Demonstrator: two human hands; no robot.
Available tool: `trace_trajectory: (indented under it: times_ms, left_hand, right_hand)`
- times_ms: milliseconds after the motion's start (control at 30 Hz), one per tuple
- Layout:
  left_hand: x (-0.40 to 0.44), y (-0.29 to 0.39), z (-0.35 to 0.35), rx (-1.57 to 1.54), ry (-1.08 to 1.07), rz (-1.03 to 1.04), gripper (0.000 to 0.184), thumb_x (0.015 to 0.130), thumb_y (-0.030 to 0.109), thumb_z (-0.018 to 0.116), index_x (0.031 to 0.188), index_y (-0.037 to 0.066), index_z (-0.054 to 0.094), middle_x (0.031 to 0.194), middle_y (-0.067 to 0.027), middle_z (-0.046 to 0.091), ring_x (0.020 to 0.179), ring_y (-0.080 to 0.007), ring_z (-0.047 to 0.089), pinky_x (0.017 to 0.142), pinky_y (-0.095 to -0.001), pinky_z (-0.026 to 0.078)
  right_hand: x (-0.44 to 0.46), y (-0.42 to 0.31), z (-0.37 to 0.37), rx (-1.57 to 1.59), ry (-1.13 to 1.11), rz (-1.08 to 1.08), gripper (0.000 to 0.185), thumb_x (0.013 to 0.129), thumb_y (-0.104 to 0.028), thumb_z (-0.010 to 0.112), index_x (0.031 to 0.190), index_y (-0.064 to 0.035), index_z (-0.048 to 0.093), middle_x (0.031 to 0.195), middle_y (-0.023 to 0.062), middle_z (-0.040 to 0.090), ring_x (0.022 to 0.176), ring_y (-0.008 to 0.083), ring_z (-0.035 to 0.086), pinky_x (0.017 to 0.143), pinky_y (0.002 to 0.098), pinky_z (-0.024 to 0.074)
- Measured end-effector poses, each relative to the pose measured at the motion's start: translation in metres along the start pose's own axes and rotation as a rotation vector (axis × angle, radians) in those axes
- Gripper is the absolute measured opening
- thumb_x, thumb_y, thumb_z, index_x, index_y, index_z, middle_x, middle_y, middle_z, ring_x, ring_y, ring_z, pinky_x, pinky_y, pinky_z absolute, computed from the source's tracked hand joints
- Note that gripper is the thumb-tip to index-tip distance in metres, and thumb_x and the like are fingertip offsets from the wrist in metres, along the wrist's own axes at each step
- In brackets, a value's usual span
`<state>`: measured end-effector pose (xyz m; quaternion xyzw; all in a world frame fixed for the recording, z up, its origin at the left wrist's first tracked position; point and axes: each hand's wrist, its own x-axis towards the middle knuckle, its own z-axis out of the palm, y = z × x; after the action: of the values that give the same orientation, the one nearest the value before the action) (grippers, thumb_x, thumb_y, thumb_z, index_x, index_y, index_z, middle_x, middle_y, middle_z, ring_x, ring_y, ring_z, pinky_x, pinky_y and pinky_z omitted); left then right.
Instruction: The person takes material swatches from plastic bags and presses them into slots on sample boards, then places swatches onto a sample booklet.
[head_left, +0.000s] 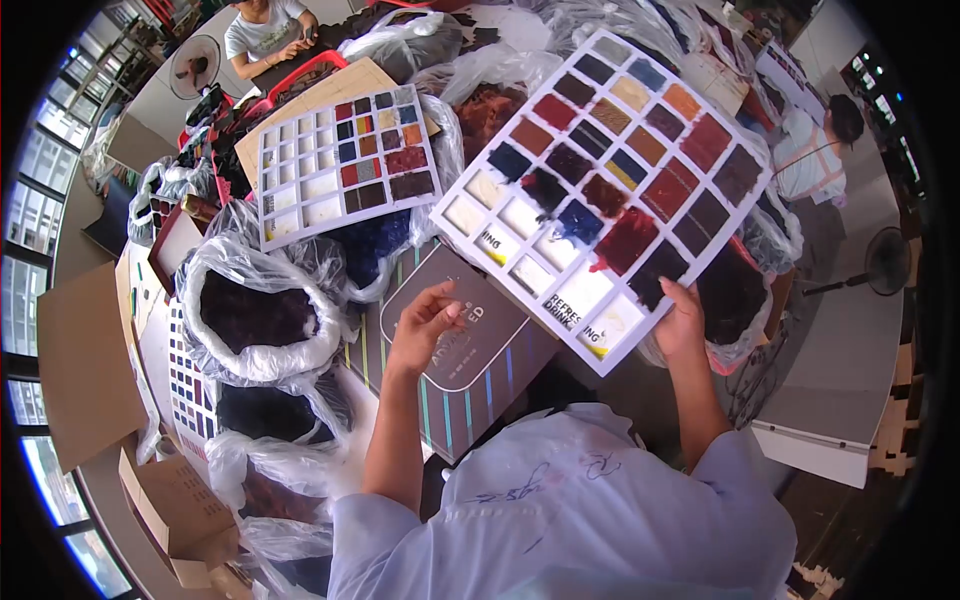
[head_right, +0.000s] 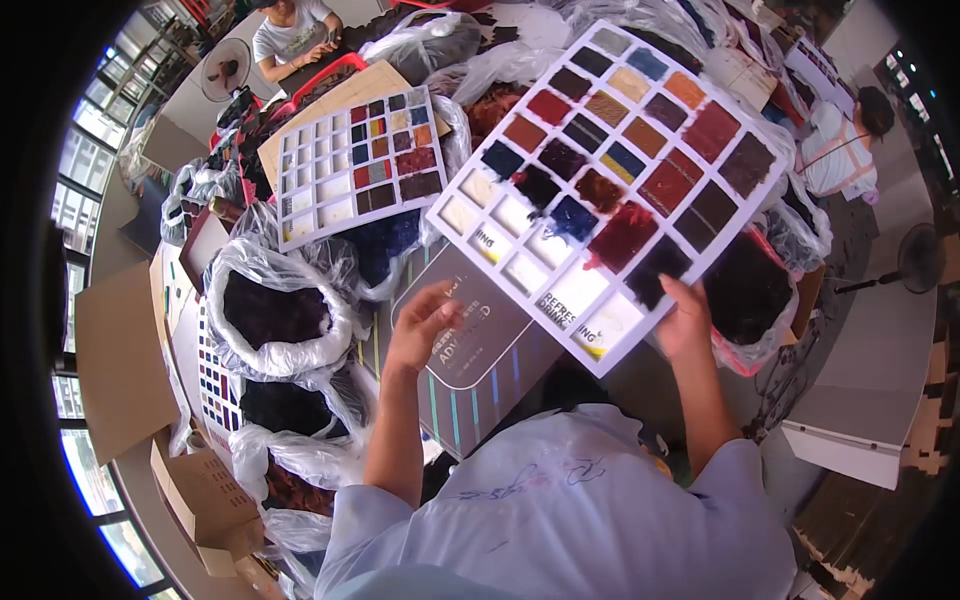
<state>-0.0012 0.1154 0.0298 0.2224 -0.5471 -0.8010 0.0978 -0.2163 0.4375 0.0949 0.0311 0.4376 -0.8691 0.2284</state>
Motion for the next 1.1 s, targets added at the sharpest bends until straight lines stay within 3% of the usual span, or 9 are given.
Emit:
trace_trajectory:
  times_ms: [67, 167, 267, 567, 667, 733, 767, 833, 1100]
  left_hand:
    - [0.046, 0.012, -0.019, -0.031, 0.259, -0.027, 0.041, 0.093, 0.016, 0.066, 0.129, 0.001, 0.053, 0.098, -0.0061, 0.066, 0.084, -0.0148, 0.064, 0.076, -0.0287, 0.053]
    - [0.109, 0.014, -0.076, -0.315, 0.697, -0.002, 0.041, 0.094, 0.025, 0.065, 0.126, 0.001, 0.054, 0.111, -0.0103, 0.063, 0.088, -0.0213, 0.066, 0.074, -0.0299, 0.055]
    - [0.167, 0.000, -0.137, -0.403, 0.923, -0.002, 0.049, 0.094, 0.028, 0.065, 0.132, 0.002, 0.048, 0.124, -0.0145, 0.056, 0.105, -0.0276, 0.061, 0.085, -0.0382, 0.052]
    - [0.187, 0.029, -0.126, -0.605, 0.981, 0.226, 0.036, 0.096, 0.018, 0.059, 0.130, 0.015, 0.049, 0.125, -0.0087, 0.055, 0.110, -0.0294, 0.058, 0.092, -0.0459, 0.048]
    - [0.144, 0.040, -0.071, -0.583, 0.955, 0.344, 0.033, 0.097, 0.017, 0.059, 0.128, 0.015, 0.049, 0.123, -0.0061, 0.058, 0.108, -0.0262, 0.060, 0.088, -0.0408, 0.050]
    - [0.092, 0.029, -0.023, -0.593, 0.857, 0.359, 0.030, 0.097, 0.017, 0.058, 0.126, 0.016, 0.049, 0.121, -0.0033, 0.060, 0.105, -0.0207, 0.061, 0.085, -0.0372, 0.051]
    - [0.067, 0.021, 0.006, -0.627, 0.881, 0.351, 0.030, 0.098, 0.016, 0.057, 0.126, 0.017, 0.048, 0.121, -0.0028, 0.060, 0.106, -0.0193, 0.061, 0.086, -0.0378, 0.050]
    - [0.014, -0.018, 0.054, -0.722, 0.934, 0.279, 0.034, 0.098, 0.012, 0.055, 0.129, 0.018, 0.044, 0.120, -0.0029, 0.061, 0.106, -0.0190, 0.061, 0.089, -0.0390, 0.049]
    - [-0.111, -0.149, 0.176, -1.179, 1.139, -0.042, 0.036, 0.098, 0.008, 0.054, 0.132, 0.011, 0.044, 0.130, -0.0092, 0.054, 0.120, -0.0249, 0.054, 0.106, -0.0452, 0.044]
  right_hand:
    - [0.055, -0.038, -0.037, 0.024, 0.035, -0.059, 0.046, 0.088, 0.005, 0.054, 0.131, -0.0090, 0.052, 0.120, 0.0089, 0.061, 0.109, 0.0239, 0.060, 0.094, 0.0406, 0.0508]
    - [0.141, -0.092, -0.093, 0.054, 0.082, -0.105, 0.033, 0.088, 0.000, 0.059, 0.120, -0.0090, 0.059, 0.110, 0.0100, 0.066, 0.100, 0.0266, 0.065, 0.090, 0.0416, 0.0531]
    - [0.242, -0.130, -0.164, 0.120, 0.080, -0.047, 0.027, 0.090, -0.012, 0.060, 0.116, -0.0016, 0.061, 0.117, 0.0132, 0.066, 0.108, 0.0294, 0.063, 0.097, 0.0468, 0.0497]
    - [0.464, -0.150, -0.298, 0.093, 0.225, -0.049, 0.034, 0.088, -0.016, 0.068, 0.118, -0.0025, 0.058, 0.113, 0.0104, 0.065, 0.105, 0.0277, 0.063, 0.090, 0.0407, 0.0514]
    - [0.448, -0.139, -0.275, -0.096, 0.372, 0.041, 0.050, 0.084, -0.035, 0.077, 0.120, -0.0060, 0.058, 0.109, 0.0069, 0.063, 0.099, 0.0236, 0.061, 0.085, 0.0339, 0.0518]
    - [0.405, -0.143, -0.249, -0.521, 0.531, 0.107, 0.050, 0.083, -0.047, 0.075, 0.113, -0.0094, 0.062, 0.096, 0.0032, 0.061, 0.075, 0.0124, 0.057, 0.067, 0.0272, 0.0485]
    - [0.393, -0.141, -0.257, -0.663, 0.585, 0.019, 0.044, 0.086, -0.047, 0.072, 0.107, -0.0099, 0.063, 0.088, 0.0019, 0.058, 0.062, 0.0089, 0.051, 0.052, 0.0239, 0.0417]
    - [0.333, -0.135, -0.215, -0.787, 0.585, -0.053, 0.037, 0.089, -0.044, 0.067, 0.103, -0.0093, 0.062, 0.081, 0.0004, 0.056, 0.055, 0.0072, 0.046, 0.043, 0.0212, 0.0329]
    - [0.213, -0.017, -0.038, -0.952, -0.322, 0.246, 0.028, 0.098, -0.029, 0.059, 0.108, -0.0031, 0.062, 0.074, -0.0008, 0.056, 0.050, 0.0028, 0.042, 0.044, 0.0190, 0.0306]
